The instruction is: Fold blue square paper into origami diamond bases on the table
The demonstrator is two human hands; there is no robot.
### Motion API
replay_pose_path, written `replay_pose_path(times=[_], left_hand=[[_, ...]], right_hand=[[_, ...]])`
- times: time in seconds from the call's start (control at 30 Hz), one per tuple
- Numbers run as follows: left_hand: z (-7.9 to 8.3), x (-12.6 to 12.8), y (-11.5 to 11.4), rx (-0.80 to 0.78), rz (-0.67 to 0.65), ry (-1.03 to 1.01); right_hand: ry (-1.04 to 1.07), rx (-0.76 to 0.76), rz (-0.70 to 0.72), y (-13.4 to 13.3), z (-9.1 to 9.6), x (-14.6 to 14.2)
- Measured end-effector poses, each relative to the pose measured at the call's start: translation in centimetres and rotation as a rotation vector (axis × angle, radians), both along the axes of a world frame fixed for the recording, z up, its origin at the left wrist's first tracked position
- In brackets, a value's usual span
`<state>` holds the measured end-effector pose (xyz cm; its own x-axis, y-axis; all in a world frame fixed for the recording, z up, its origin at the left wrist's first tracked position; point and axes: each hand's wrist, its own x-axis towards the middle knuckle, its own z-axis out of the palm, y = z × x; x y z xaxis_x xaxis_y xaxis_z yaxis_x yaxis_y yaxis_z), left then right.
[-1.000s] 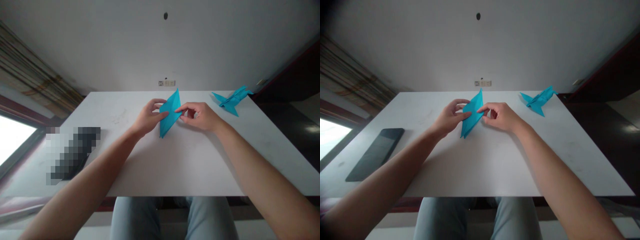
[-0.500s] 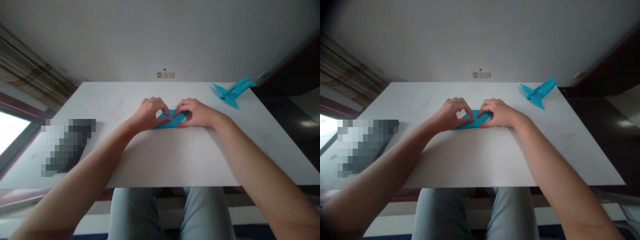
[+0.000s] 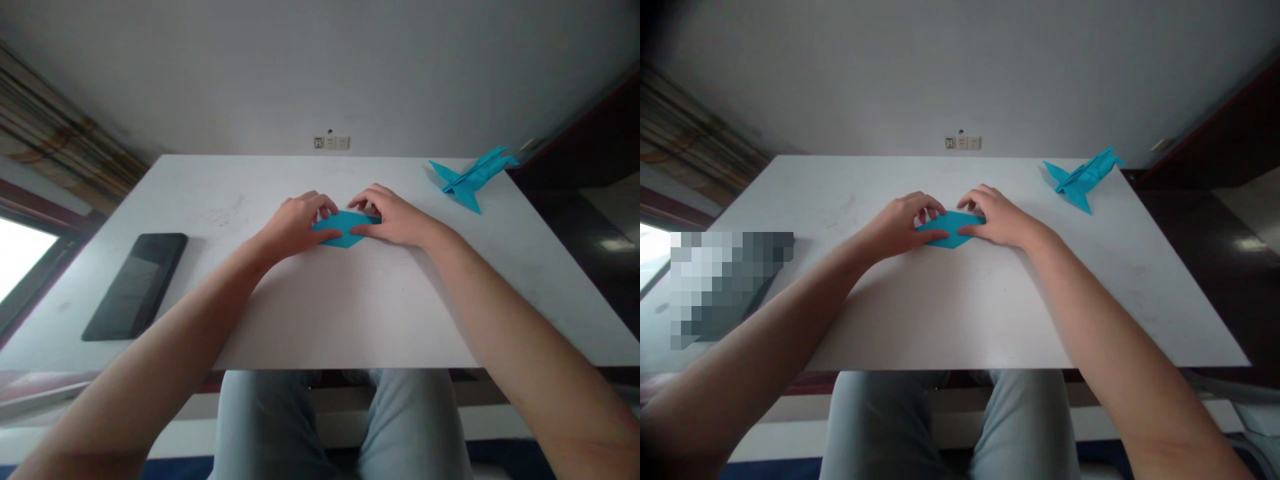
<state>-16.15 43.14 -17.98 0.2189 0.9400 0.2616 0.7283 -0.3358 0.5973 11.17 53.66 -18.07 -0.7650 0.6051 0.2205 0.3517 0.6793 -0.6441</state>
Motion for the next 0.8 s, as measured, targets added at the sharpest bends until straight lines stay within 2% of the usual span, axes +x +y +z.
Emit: replay_pose_path(times=[0.13,0.27,0.47,0.67,0.8], left_hand=[[-0.3,-0.1,0.1,-0.002,0.060,0.020],[-0.3,0.0,0.3,-0.007,0.027,-0.010],[0.5,0.4,-0.2,-0.002,0.000,-0.021],[0.7,0.5,-0.3,-0.006,-0.052,-0.010],[0.7,0.4,-0.2,0.015,-0.064,0.018]], right_hand=[[-0.003,0.016,0.011,-0.2,-0.1,-0.3],[0.023,0.019,0.044,-0.6,0.0,-0.8],[0.077,0.046,0.005,-0.7,-0.2,-1.4],[0.040,0.051,0.086,-0.4,0.4,-0.7],[0.008,0.064,0.015,-0.5,0.3,-0.7]])
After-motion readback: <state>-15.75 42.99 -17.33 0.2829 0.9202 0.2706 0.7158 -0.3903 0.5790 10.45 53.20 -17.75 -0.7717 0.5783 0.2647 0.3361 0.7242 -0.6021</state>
